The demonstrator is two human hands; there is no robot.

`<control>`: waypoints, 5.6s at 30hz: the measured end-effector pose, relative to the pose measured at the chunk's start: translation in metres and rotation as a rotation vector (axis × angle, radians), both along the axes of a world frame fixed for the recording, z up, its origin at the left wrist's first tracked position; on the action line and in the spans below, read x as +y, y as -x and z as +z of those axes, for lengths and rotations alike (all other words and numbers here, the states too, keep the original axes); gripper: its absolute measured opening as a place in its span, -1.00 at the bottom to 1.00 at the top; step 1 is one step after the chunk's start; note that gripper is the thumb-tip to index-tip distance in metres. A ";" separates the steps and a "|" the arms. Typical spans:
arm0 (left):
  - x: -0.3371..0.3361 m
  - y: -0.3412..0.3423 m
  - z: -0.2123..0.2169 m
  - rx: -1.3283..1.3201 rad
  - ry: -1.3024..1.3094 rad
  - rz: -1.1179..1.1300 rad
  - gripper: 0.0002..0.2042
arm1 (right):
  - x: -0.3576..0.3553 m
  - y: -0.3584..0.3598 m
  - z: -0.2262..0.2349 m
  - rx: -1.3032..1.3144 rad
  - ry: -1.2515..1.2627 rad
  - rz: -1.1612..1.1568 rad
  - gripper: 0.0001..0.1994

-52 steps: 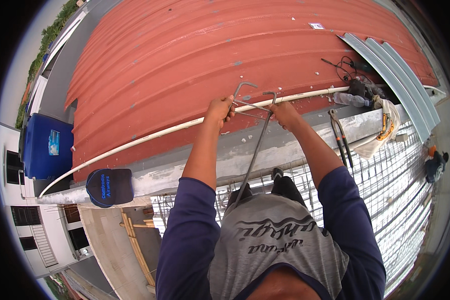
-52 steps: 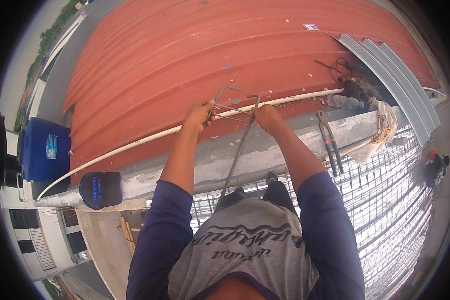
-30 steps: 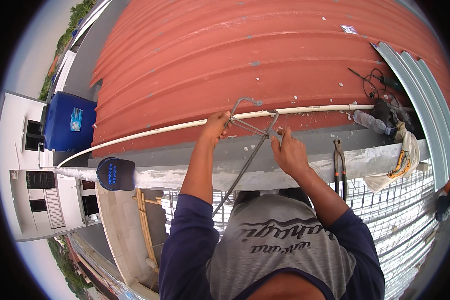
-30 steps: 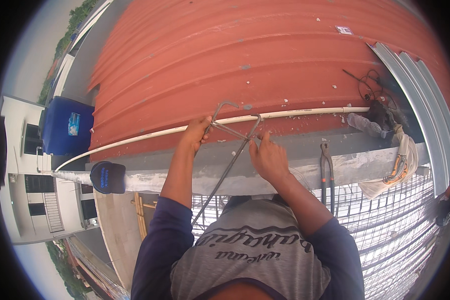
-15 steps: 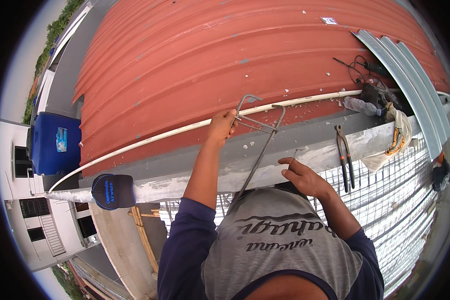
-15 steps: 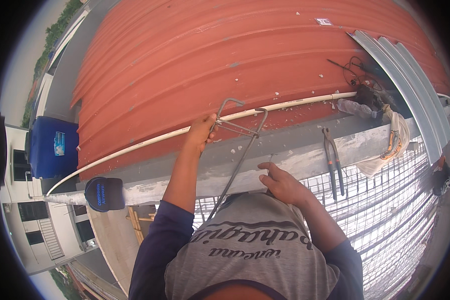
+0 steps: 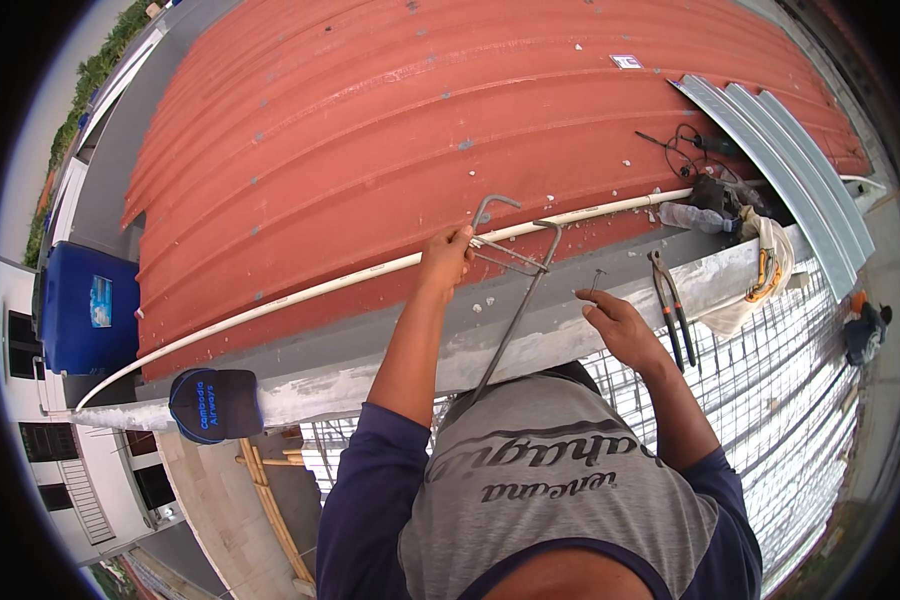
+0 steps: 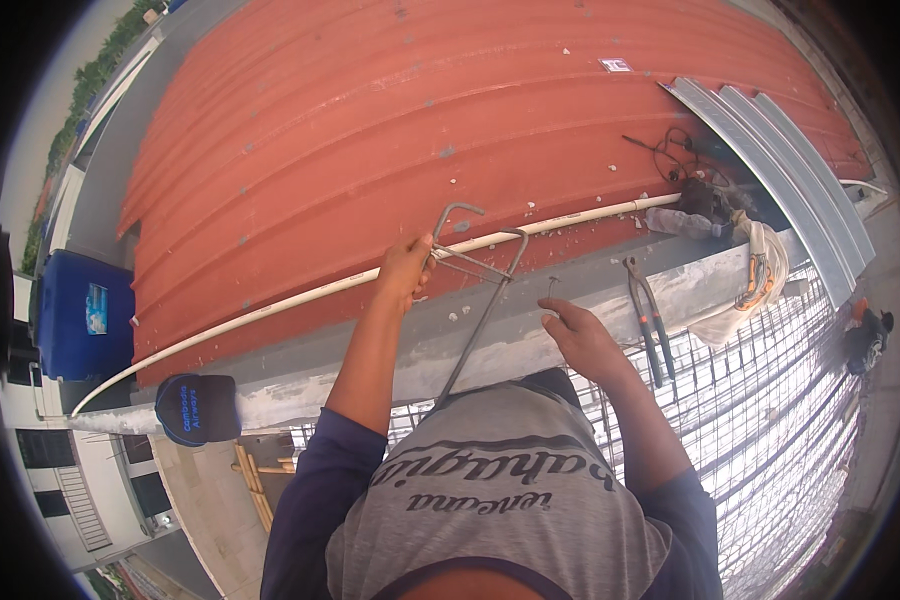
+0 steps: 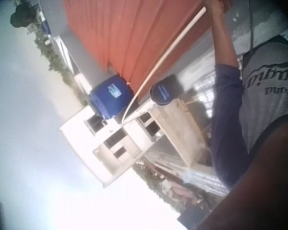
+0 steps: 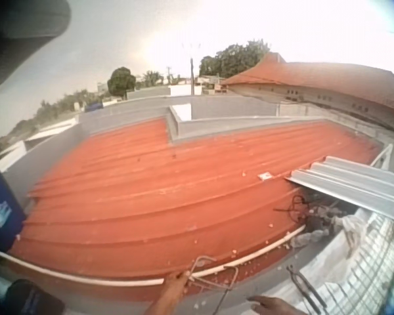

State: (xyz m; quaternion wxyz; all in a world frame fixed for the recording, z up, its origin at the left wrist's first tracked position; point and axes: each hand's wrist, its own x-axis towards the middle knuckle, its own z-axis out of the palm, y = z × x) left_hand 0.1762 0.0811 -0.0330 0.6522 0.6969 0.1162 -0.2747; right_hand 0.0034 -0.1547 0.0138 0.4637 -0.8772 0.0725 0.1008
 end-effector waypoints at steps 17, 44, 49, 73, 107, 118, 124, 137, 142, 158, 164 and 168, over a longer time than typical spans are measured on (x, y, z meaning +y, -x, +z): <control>-0.001 0.013 0.018 -0.097 0.081 0.091 -0.76 | 0.012 -0.101 0.004 -0.182 0.420 0.007 -0.78; -0.016 0.016 0.018 -0.085 0.163 0.146 -0.74 | 0.052 -0.171 -0.023 0.195 -0.347 0.028 -0.71; -0.010 0.012 0.013 -0.042 0.229 0.128 -0.78 | 0.071 -0.166 0.008 0.285 -0.277 0.064 -0.74; -0.011 0.010 0.010 -0.008 0.191 0.067 -0.76 | 0.055 -0.165 -0.014 0.003 -0.187 0.172 -0.74; -0.015 0.015 0.004 -0.215 0.094 0.036 -0.66 | 0.082 -0.146 -0.040 -0.399 0.274 0.185 -0.87; 0.001 0.017 0.000 -0.102 0.382 0.020 -0.60 | 0.080 -0.143 -0.031 -0.392 0.238 0.248 -0.81; 0.002 0.016 0.002 -0.137 0.348 -0.062 -0.62 | 0.071 -0.147 -0.031 -0.326 0.179 0.275 -0.83; -0.014 0.027 0.007 -0.319 0.129 0.162 -0.85 | 0.072 -0.150 -0.019 -0.262 0.127 0.244 -0.76; -0.008 0.024 -0.003 -0.311 0.139 0.082 -0.91 | 0.073 -0.152 -0.020 -0.243 0.129 0.249 -0.77; -0.018 0.029 -0.022 -0.648 -0.337 -0.127 -0.82 | 0.064 -0.159 -0.028 -0.138 0.139 0.317 -0.74; -0.030 0.032 -0.016 -0.626 -0.511 -0.093 -0.84 | 0.065 -0.160 -0.033 -0.164 0.274 0.353 -0.67; -0.032 0.031 -0.019 -0.584 -0.557 -0.076 -0.84 | 0.069 -0.160 -0.009 0.006 0.260 0.363 -0.64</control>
